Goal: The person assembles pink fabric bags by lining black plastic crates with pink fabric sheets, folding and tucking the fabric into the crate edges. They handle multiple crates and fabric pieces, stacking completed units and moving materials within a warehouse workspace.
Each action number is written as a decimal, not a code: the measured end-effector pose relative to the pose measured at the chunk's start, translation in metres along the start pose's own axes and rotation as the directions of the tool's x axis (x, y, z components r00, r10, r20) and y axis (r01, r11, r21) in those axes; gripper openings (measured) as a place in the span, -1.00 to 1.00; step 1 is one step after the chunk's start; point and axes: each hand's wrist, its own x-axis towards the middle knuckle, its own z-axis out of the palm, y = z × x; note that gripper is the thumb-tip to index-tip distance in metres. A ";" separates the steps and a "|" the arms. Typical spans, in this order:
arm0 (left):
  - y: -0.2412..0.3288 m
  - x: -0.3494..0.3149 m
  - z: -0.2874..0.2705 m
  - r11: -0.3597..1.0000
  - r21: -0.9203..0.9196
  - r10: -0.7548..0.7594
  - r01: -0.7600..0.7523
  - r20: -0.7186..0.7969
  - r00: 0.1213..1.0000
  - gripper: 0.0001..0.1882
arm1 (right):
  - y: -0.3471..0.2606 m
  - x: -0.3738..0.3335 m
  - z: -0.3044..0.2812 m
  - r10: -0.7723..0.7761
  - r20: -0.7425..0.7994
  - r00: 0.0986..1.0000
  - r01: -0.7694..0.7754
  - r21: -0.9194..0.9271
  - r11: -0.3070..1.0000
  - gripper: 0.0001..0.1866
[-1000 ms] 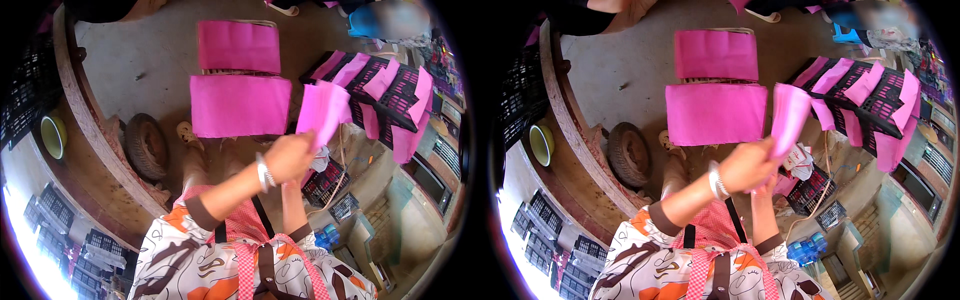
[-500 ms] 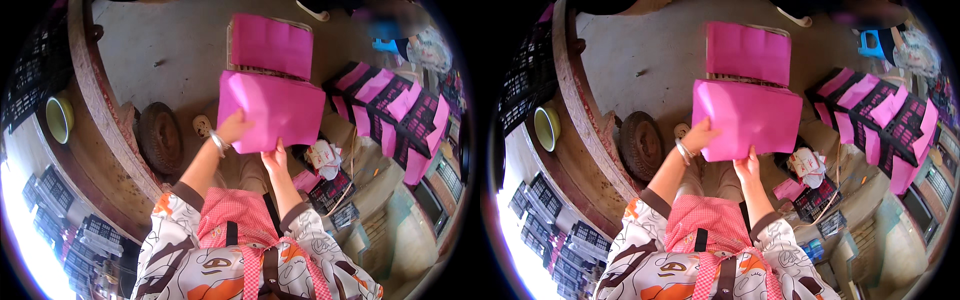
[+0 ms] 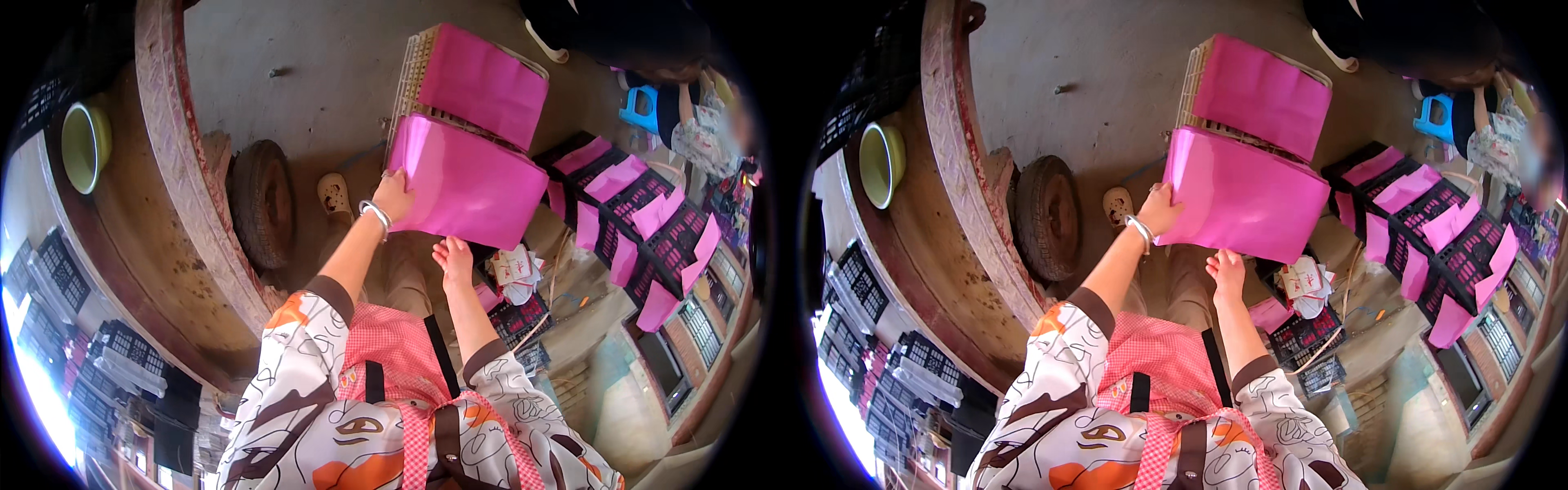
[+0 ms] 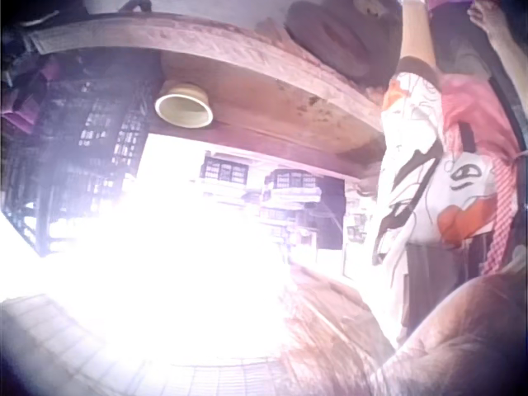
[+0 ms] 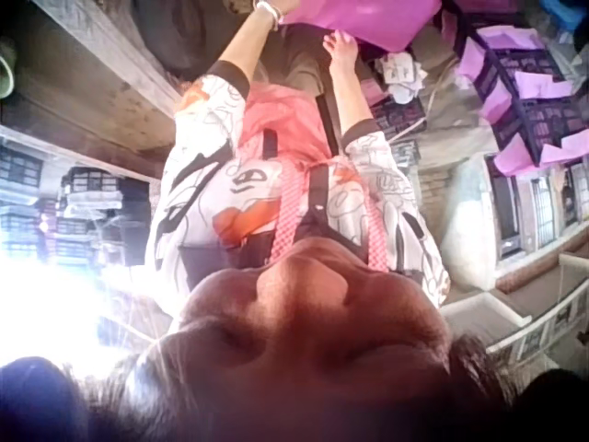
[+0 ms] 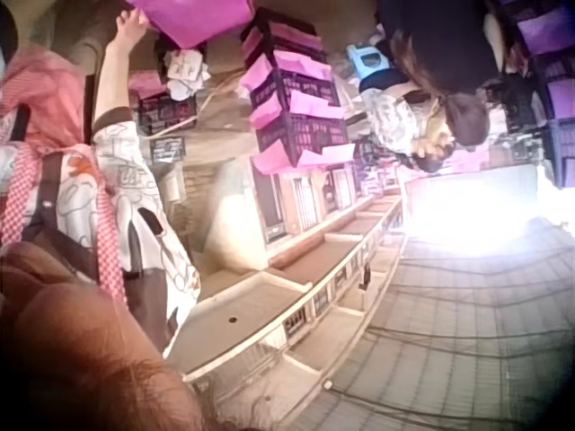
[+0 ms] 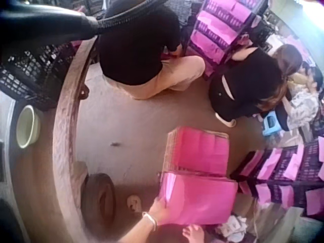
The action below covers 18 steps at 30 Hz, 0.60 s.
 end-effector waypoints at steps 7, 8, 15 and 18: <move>-0.012 -0.013 0.041 0.998 -0.042 0.026 -0.043 -0.344 0.938 -0.49 | -0.108 0.000 0.107 -0.836 0.229 0.500 0.816 -0.448 0.365 -0.58; -0.011 -0.013 0.039 0.998 -0.057 0.017 -0.038 -0.332 0.943 -0.49 | -0.124 0.009 0.124 -0.870 0.321 0.374 0.850 -0.494 0.184 -0.55; 0.022 -0.029 0.011 0.989 -0.035 -0.151 0.146 -0.207 0.967 -0.56 | -0.193 0.066 0.198 -0.253 0.611 0.750 0.646 -0.760 0.078 -0.20; 0.021 -0.030 0.016 0.990 0.009 -0.136 0.142 -0.248 0.959 -0.59 | -0.199 0.074 0.208 -0.151 0.576 0.803 0.588 -0.807 0.051 -0.14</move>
